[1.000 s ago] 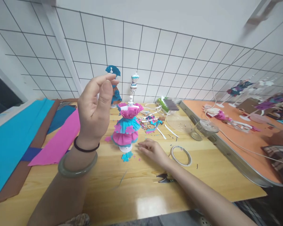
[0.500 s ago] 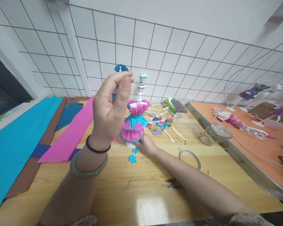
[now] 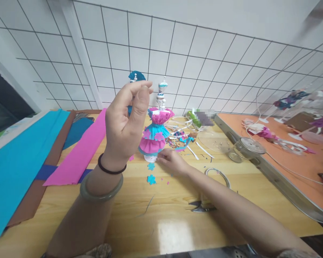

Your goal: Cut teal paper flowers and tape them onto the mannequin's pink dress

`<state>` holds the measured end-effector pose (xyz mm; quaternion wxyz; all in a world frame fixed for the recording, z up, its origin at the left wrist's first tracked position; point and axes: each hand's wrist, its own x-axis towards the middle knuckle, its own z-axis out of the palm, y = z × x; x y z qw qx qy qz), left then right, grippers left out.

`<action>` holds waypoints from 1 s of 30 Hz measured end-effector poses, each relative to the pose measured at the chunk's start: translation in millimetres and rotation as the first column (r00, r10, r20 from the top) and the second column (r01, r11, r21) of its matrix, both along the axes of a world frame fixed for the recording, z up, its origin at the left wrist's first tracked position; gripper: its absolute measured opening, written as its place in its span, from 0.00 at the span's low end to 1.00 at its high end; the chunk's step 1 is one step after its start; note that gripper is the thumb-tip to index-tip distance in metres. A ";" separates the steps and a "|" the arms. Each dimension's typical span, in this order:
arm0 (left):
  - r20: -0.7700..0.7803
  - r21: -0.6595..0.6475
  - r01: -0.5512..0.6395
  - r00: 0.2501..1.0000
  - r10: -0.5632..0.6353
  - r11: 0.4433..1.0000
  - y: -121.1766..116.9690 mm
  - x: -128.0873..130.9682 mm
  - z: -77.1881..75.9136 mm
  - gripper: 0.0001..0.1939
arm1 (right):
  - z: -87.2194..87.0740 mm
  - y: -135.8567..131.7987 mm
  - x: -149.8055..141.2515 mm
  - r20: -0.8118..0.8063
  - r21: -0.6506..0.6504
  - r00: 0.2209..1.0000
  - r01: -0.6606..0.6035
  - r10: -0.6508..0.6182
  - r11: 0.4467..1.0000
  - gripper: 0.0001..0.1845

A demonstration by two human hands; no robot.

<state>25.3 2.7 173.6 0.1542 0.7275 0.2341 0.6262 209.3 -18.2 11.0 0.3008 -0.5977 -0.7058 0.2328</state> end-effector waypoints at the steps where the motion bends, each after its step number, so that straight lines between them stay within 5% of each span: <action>1: 0.005 0.006 0.007 1.000 -0.007 1.000 0.0 0.6 -0.6 0.16 | 4.6 -8.9 8.4 0.011 -0.013 1.000 0.001 -0.001 1.000 0.11; 9: 0.095 0.058 -0.006 0.995 0.001 0.998 -9.7 23.2 -12.5 0.06 | 31.0 -118.7 76.4 0.226 -0.052 0.974 0.012 0.000 0.999 0.13; 15: -0.272 0.052 0.302 0.921 -0.278 0.952 -28.7 56.2 -41.0 0.06 | 33.5 -164.8 67.9 0.313 -0.072 0.945 -0.081 0.099 0.994 0.25; 20: -0.584 -0.277 0.455 0.620 -0.524 0.846 -39.4 80.0 -68.6 0.10 | 29.8 -156.8 61.9 0.415 -0.020 0.908 -0.054 0.058 0.998 0.17; 26: -0.752 -0.564 0.303 0.197 -0.630 0.768 -43.8 94.2 -95.9 0.15 | 23.4 -142.8 72.9 0.424 -0.015 0.904 -0.058 0.059 0.998 0.11; 30: -0.745 -0.632 0.248 0.067 -0.664 0.734 -43.3 100.8 -111.1 0.16 | 25.3 -137.6 76.5 0.366 0.008 0.930 -0.028 0.023 1.000 0.11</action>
